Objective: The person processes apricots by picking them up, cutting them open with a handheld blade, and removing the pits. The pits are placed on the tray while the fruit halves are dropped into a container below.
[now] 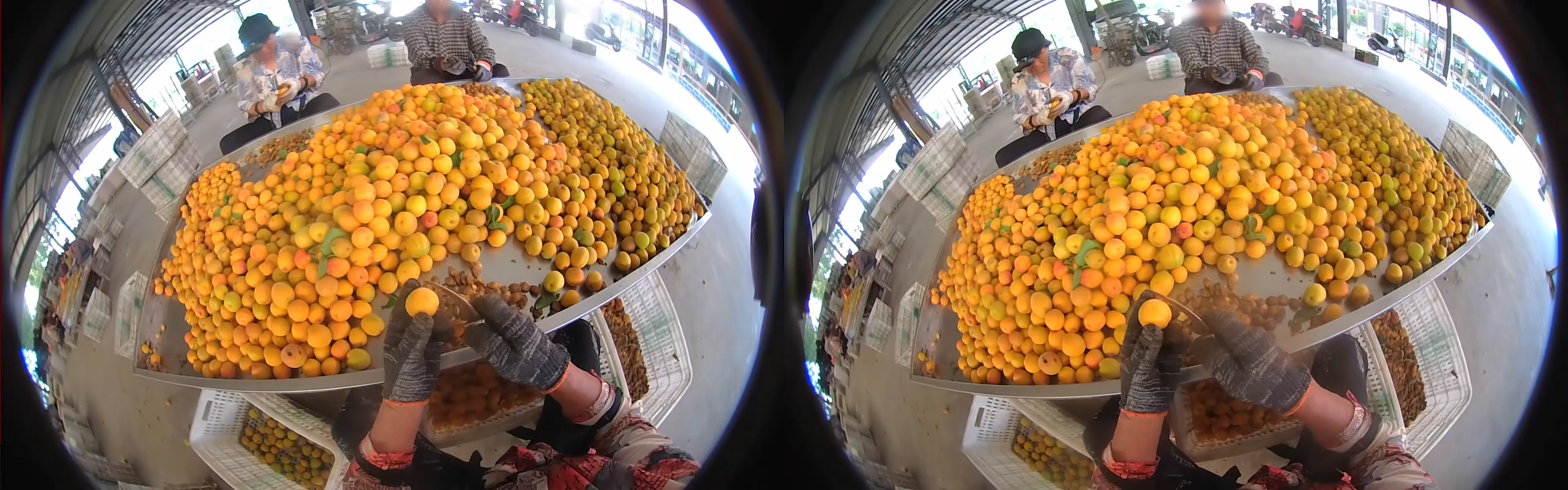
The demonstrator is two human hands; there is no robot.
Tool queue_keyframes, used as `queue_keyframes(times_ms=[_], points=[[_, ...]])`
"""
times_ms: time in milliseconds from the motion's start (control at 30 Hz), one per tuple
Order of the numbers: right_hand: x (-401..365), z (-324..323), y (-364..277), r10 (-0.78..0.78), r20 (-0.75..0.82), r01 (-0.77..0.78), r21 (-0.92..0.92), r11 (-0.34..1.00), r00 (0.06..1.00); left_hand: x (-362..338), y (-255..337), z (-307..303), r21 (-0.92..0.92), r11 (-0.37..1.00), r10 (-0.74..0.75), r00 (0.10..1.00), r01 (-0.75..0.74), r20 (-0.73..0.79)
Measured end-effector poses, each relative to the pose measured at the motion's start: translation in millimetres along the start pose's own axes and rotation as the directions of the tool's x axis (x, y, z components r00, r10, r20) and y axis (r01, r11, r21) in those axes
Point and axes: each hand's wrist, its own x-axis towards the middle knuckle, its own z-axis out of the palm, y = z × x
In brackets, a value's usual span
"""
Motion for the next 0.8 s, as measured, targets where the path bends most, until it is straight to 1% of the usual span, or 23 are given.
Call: queue_keyframes(times_ms=[33,67,100,167,200,267,300,367,400,433,467,500,567,600,700,767,800], points=[[1.3,-3.8,-6.3,0.039,0.026,-0.04,0.038,0.999,0.999,0.7,1.1,2.0,-0.009,1.0,-0.005,0.999,0.005,-0.045],[2.5,-5.7,-9.7,0.076,0.052,-0.08,0.074,0.994,0.996,1.6,1.0,-0.5,-0.011,1.0,-0.001,0.999,0.0,-0.045],[2.4,-6.3,-9.3,0.074,0.054,-0.078,0.073,0.994,0.996,2.5,0.3,-4.8,-0.041,0.999,-0.021,1.0,0.02,-0.022],[0.7,-7.9,-7.8,0.003,0.063,-0.009,0.091,0.996,0.998,2.9,0.4,-5.5,-0.072,0.997,-0.037,0.999,0.037,0.003],[-0.2,-5.9,-5.2,0.0,0.064,-0.006,0.09,0.996,0.998,2.5,1.1,-2.3,-0.053,0.999,-0.009,1.0,0.009,-0.007],[-2.1,-1.1,1.6,-0.132,0.082,0.138,-0.077,0.987,0.988,1.7,1.6,-1.2,-0.035,0.999,0.02,1.0,-0.021,-0.018],[-0.4,-1.0,-1.8,-0.134,0.083,0.14,-0.077,0.987,0.988,0.8,1.4,-3.1,-0.02,1.0,0.001,1.0,-0.001,-0.028],[5.3,0.9,-14.9,0.053,0.132,-0.054,0.004,0.999,0.99,-0.6,1.7,-6.1,-0.005,1.0,-0.015,0.999,0.015,-0.038],[6.2,2.1,-18.6,0.053,0.132,-0.054,0.004,0.999,0.99,-1.3,1.7,-7.1,-0.044,0.998,-0.039,0.998,0.037,-0.041],[7.0,3.2,-21.6,0.028,0.093,-0.027,-0.015,1.0,0.995,-1.8,1.8,-7.6,-0.083,0.995,-0.062,0.997,0.059,-0.042],[7.7,3.9,-22.9,0.002,0.055,0.0,-0.034,0.999,0.999,-2.1,2.4,-7.7,-0.084,0.995,-0.061,0.997,0.057,-0.042],[6.1,4.3,-19.1,0.001,0.055,0.001,-0.034,0.999,0.998,-2.5,3.1,-7.5,-0.084,0.995,-0.056,0.998,0.053,-0.039],[1.3,5.8,-6.4,-0.169,0.076,0.18,-0.175,0.968,0.983,-2.4,3.2,-9.4,-0.085,0.995,-0.053,0.998,0.049,-0.036],[2.4,6.7,-5.0,-0.17,0.076,0.181,-0.176,0.968,0.983,-0.7,2.5,-12.9,-0.063,0.997,-0.054,0.998,0.053,-0.02],[3.9,10.0,-2.4,-0.183,0.038,0.186,-0.13,0.974,0.982,0.3,2.6,-19.1,-0.016,0.997,-0.074,0.997,0.073,-0.006],[3.4,13.3,-0.9,-0.131,0.013,0.13,0.019,0.991,0.991,0.0,2.5,-19.8,0.009,0.996,-0.088,0.996,0.088,-0.008],[3.7,12.9,-2.3,-0.131,0.015,0.131,0.019,0.991,0.991,0.0,1.7,-18.8,-0.022,0.995,-0.097,0.995,0.097,-0.002]])
